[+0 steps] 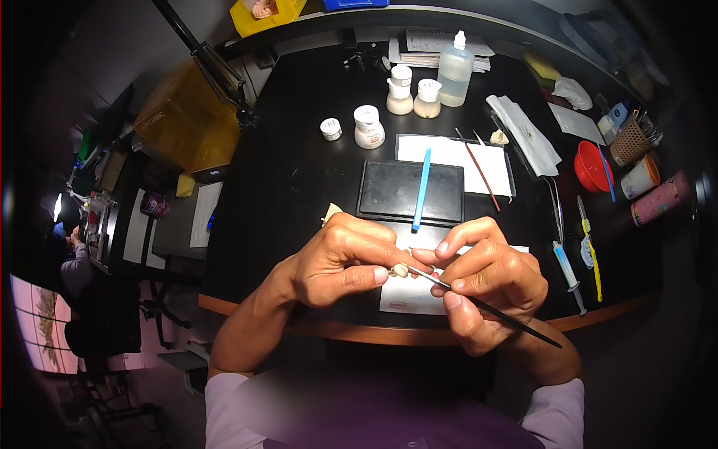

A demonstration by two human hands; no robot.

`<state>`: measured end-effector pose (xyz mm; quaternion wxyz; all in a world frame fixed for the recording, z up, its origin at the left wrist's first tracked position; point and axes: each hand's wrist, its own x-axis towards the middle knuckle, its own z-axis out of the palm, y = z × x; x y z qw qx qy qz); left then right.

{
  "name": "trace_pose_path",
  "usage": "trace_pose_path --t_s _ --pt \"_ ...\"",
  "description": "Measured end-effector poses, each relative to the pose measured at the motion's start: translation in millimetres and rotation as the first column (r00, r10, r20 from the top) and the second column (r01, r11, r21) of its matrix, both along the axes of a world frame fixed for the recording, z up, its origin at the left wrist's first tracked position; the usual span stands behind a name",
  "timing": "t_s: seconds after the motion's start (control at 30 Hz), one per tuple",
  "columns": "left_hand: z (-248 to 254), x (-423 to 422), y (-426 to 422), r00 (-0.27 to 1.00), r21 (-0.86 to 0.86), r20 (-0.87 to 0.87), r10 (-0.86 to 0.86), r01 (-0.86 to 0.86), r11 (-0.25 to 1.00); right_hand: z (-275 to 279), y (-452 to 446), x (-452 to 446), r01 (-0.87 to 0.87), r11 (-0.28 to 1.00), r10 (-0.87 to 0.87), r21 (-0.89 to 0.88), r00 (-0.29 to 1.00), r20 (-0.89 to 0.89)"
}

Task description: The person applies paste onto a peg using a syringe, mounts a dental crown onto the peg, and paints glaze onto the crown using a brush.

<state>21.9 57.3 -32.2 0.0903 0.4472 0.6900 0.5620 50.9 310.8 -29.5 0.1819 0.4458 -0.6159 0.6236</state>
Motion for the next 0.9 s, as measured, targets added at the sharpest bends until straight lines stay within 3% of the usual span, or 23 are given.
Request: trace_pose_path --t_s 0.9 --pt "-2.1 1.1 3.6 1.0 0.009 0.004 0.027 -0.027 1.0 1.3 1.0 0.2 0.001 1.0 -0.001 -0.009 1.0 -0.006"
